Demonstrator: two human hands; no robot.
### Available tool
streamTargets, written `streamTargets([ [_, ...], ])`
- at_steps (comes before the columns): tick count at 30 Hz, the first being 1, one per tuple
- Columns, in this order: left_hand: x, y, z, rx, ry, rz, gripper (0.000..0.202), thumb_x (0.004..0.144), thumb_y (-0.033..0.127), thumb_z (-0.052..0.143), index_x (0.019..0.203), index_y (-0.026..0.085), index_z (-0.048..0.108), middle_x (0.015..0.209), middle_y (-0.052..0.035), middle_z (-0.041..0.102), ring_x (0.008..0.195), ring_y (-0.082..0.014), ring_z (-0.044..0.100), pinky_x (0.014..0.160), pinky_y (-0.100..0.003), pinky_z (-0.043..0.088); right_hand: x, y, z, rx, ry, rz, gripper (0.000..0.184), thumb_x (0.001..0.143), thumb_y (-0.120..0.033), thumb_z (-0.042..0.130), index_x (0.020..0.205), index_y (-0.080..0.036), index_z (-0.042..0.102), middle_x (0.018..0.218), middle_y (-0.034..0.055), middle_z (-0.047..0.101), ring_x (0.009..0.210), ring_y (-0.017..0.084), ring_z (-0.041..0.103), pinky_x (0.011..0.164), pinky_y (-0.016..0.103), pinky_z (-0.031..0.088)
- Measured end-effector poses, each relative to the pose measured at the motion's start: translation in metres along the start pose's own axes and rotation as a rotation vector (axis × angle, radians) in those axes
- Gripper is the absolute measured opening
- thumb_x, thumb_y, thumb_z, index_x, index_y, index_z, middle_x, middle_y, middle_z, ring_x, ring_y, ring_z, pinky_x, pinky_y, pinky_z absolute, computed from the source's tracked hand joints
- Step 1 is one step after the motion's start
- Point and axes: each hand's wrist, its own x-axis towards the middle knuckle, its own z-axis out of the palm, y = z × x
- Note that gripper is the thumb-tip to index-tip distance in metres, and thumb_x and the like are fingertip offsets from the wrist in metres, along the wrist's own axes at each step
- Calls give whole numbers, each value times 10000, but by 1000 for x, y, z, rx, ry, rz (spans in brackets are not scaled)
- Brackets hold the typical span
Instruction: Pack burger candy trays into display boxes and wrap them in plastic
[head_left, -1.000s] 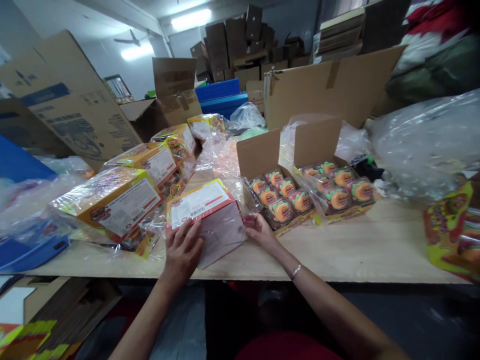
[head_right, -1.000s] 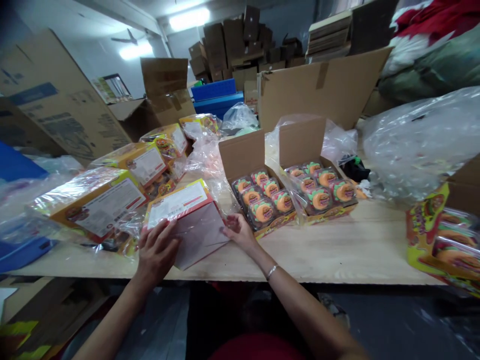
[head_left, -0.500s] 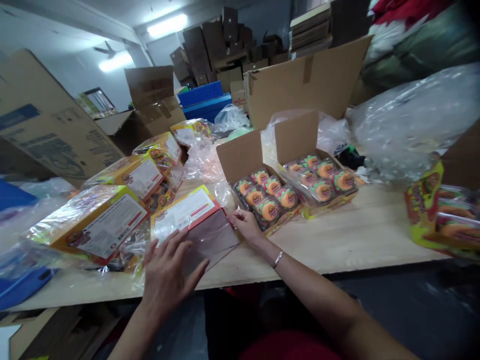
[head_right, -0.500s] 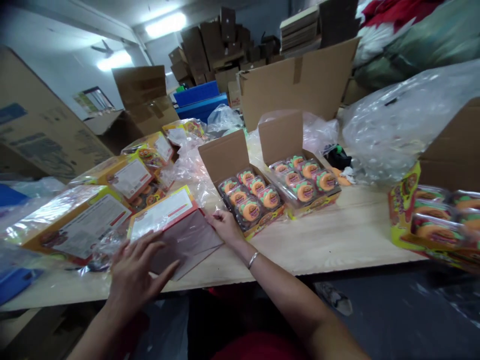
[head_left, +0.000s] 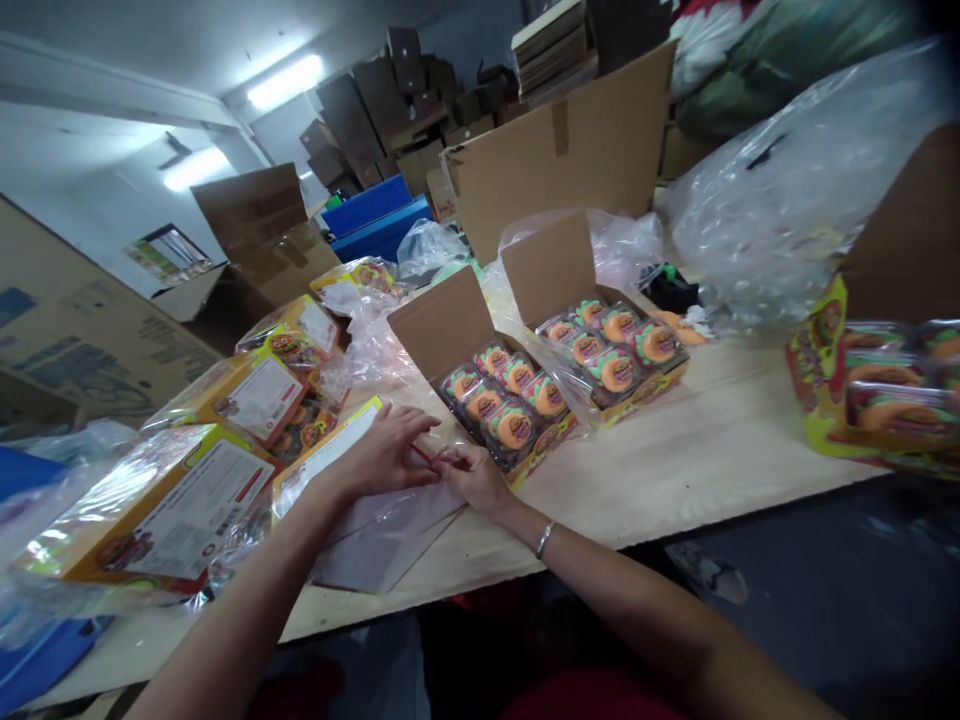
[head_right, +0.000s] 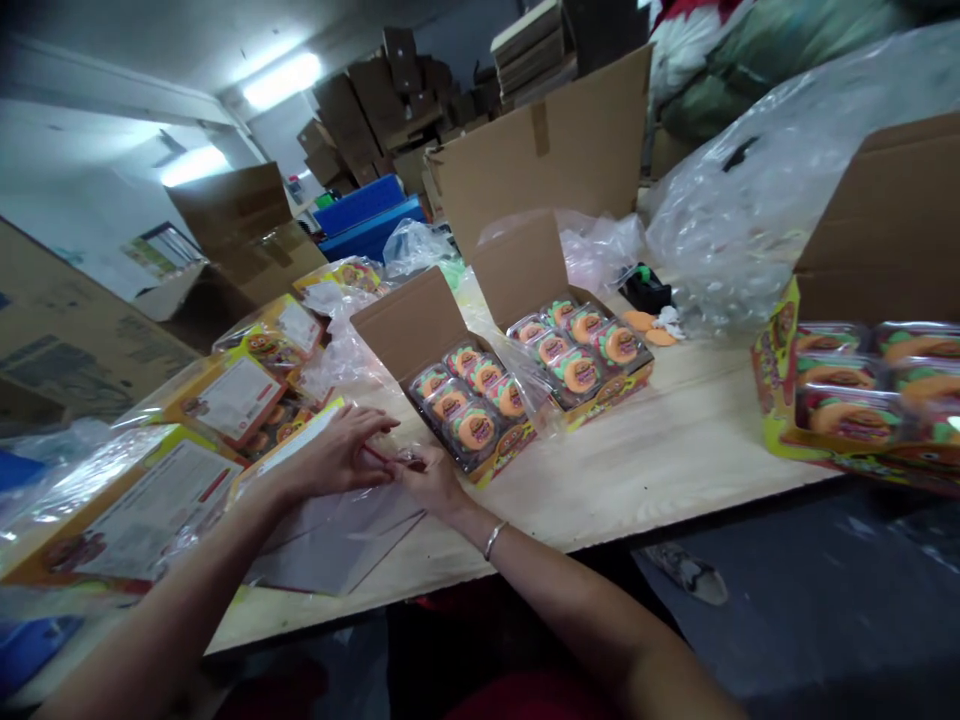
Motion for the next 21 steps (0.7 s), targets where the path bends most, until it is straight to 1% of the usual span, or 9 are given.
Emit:
streamTargets([
  [4, -3, 0, 6, -55, 3, -12, 386, 797, 467, 685, 1052, 189, 605, 940, -78, 657, 916, -257, 601, 875, -420, 422, -1, -5, -7, -3, -26, 6, 357, 856, -509, 579, 722, -190, 668, 691, 4, 608, 676, 164, 552, 650, 286, 446],
  [7, -1, 2, 5, -55, -18, -19, 250, 841, 438, 637, 899, 196, 607, 861, -48, 634, 877, -236, 580, 889, -415, 398, 0, -9, -7, 2, 16, 18, 438, 901, -532, 526, 687, -183, 682, 681, 17, 625, 688, 178, 569, 689, 310, 465],
  [9, 2, 4, 4, -51, -48, -24, 216, 878, 390, 588, 782, 197, 583, 800, -36, 621, 842, -219, 566, 891, -413, 383, -1, -9, -4, 41, 40, 35, 447, 916, -536, 515, 751, -177, 723, 743, 38, 677, 736, 196, 604, 742, 334, 488],
  [11, 4, 5, 3, -50, -69, -23, 253, 906, 361, 547, 718, 191, 559, 751, -35, 602, 800, -206, 545, 856, -400, 384, -2, -8, -1, 104, 63, 47, 430, 909, -535, 536, 833, -171, 752, 810, 53, 713, 780, 207, 631, 775, 343, 500],
  [13, 6, 5, 3, -71, -56, -9, 269, 918, 355, 530, 714, 184, 567, 764, -48, 596, 791, -201, 529, 814, -381, 391, -1, -6, 3, 162, 90, 50, 392, 874, -522, 593, 841, -171, 764, 838, 56, 723, 813, 206, 639, 787, 334, 502],
  [15, 6, 4, 2, -107, -12, 11, 265, 918, 347, 534, 720, 179, 586, 845, -73, 605, 836, -209, 525, 809, -375, 398, 1, -3, 6, 260, 139, 88, 338, 803, -503, 679, 814, -177, 767, 838, 48, 723, 822, 197, 639, 781, 319, 502],
  [17, 6, 3, 3, -134, 15, 29, 239, 904, 317, 552, 715, 179, 597, 900, -84, 607, 873, -216, 521, 815, -374, 403, 5, 1, 8, 415, 201, 199, 321, 692, -483, 771, 798, -180, 763, 795, 31, 715, 765, 173, 630, 744, 305, 502],
  [19, 5, 2, 4, -145, 0, 44, 206, 887, 280, 567, 707, 183, 599, 845, -69, 605, 866, -218, 521, 820, -378, 403, 11, 4, 9, 559, 245, 324, 364, 580, -467, 833, 780, -175, 750, 721, 8, 689, 670, 139, 598, 681, 284, 488],
  [21, 4, 1, 6, -148, -3, 24, 103, 872, 269, 584, 847, 185, 638, 806, -53, 606, 857, -223, 525, 822, -384, 405, 16, 6, 10, 614, 232, 404, 383, 519, -462, 854, 717, -163, 719, 631, -20, 637, 584, 105, 539, 609, 259, 450],
])
